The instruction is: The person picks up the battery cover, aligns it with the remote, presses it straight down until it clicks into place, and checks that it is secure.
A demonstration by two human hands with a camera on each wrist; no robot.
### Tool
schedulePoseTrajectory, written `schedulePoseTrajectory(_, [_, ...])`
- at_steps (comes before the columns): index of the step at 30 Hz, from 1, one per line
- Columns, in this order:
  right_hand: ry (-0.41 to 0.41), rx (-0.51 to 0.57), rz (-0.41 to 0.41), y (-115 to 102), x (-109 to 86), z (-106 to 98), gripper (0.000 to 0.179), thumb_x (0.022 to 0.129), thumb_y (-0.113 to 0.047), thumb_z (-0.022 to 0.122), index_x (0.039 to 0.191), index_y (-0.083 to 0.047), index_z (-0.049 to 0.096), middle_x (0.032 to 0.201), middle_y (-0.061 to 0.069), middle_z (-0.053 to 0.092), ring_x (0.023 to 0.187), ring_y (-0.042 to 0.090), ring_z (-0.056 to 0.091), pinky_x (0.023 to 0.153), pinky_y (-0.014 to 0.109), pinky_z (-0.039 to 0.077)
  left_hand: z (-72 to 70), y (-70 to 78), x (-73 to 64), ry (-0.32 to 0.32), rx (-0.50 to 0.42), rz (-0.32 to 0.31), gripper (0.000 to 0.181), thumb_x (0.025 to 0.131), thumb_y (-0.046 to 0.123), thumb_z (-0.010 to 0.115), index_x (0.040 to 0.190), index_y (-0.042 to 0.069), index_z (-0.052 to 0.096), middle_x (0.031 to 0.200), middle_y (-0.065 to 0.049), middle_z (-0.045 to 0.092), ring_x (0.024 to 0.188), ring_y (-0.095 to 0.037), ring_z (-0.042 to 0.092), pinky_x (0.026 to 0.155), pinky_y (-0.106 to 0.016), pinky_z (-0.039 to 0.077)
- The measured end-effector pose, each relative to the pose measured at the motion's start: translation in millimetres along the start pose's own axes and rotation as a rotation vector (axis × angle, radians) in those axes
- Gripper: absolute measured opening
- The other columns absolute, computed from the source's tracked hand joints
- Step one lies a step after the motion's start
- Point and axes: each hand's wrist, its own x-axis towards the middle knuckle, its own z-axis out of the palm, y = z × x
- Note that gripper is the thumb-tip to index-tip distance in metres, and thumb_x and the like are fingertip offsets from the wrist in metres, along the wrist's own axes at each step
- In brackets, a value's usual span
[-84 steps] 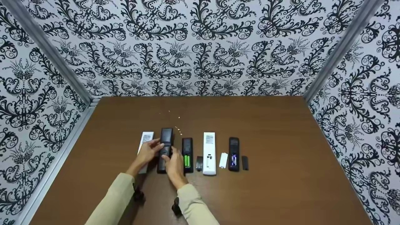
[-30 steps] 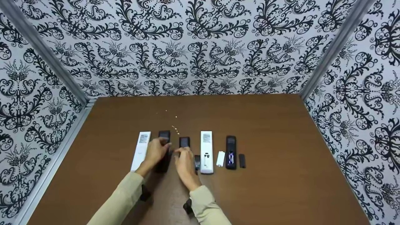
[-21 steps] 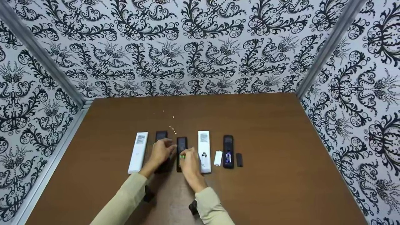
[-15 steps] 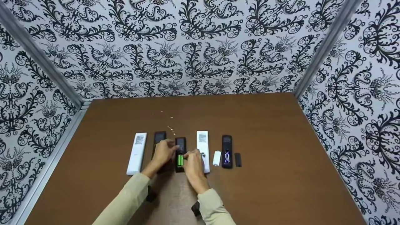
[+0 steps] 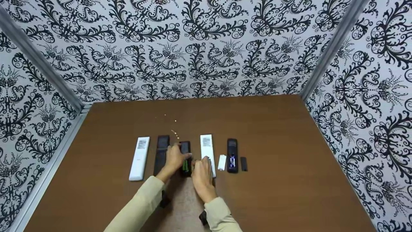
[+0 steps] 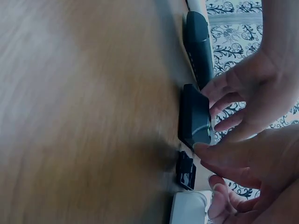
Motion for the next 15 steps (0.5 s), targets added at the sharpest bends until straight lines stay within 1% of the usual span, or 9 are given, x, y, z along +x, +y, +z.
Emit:
schedulePoseTrajectory(1, [-0.004,-0.017,0.007,0,-1.1,0,0.012,0.079,-0.001,0.079,0.091,-0.003,0.077,0.093,0.011,0.061,0.092,0.031,0.061,0.083,0.045,0.053,1.5,0.3,-0.2,0.004,-0.007,-0.004,0.064,0.08,0.022,0.086,0.129,-0.005,0.056,0.129,-0.031,0.051,0.122,-0.045,0.053,0.095,-0.049,0.053])
schedulePoseTrajectory(4, [-0.007,-0.066,-0.005,0,-3.6,-2,0.01,0.079,-0.002,0.079,0.089,-0.003,0.078,0.093,0.011,0.062,0.091,0.032,0.061,0.08,0.045,0.054,5.4,0.9,-1.2,0.018,-0.021,-0.016,0.067,0.076,0.016,0.088,0.129,-0.006,0.053,0.127,-0.032,0.048,0.123,-0.046,0.048,0.095,-0.049,0.053])
schedulePoseTrajectory(8, [-0.009,-0.131,-0.03,1,-6.8,-3,0.004,0.077,-0.001,0.079,0.078,-0.001,0.075,0.092,0.014,0.062,0.088,0.035,0.061,0.075,0.048,0.055,9.9,1.4,-0.4,0.028,-0.058,-0.037,0.069,0.074,0.008,0.089,0.13,-0.007,0.051,0.128,-0.033,0.045,0.122,-0.046,0.046,0.095,-0.049,0.053])
schedulePoseTrajectory(12, [0.027,-0.218,-0.073,2,-8.6,0,0.011,0.079,0.006,0.071,0.07,0.001,0.071,0.088,0.016,0.061,0.084,0.035,0.061,0.071,0.046,0.056,12.1,1.1,2.3,0.011,-0.094,-0.061,0.077,0.074,0.007,0.088,0.137,-0.006,0.045,0.132,-0.034,0.044,0.124,-0.046,0.048,0.097,-0.049,0.052])
schedulePoseTrajectory(15, [0.067,-0.272,-0.1,2,-8.7,3,0.017,0.081,0.011,0.064,0.068,0.002,0.071,0.085,0.016,0.062,0.082,0.034,0.062,0.07,0.044,0.057,11.2,-1.2,3.5,-0.002,-0.116,-0.053,0.081,0.073,0.007,0.088,0.139,-0.008,0.042,0.131,-0.036,0.047,0.122,-0.045,0.053,0.1,-0.049,0.051])
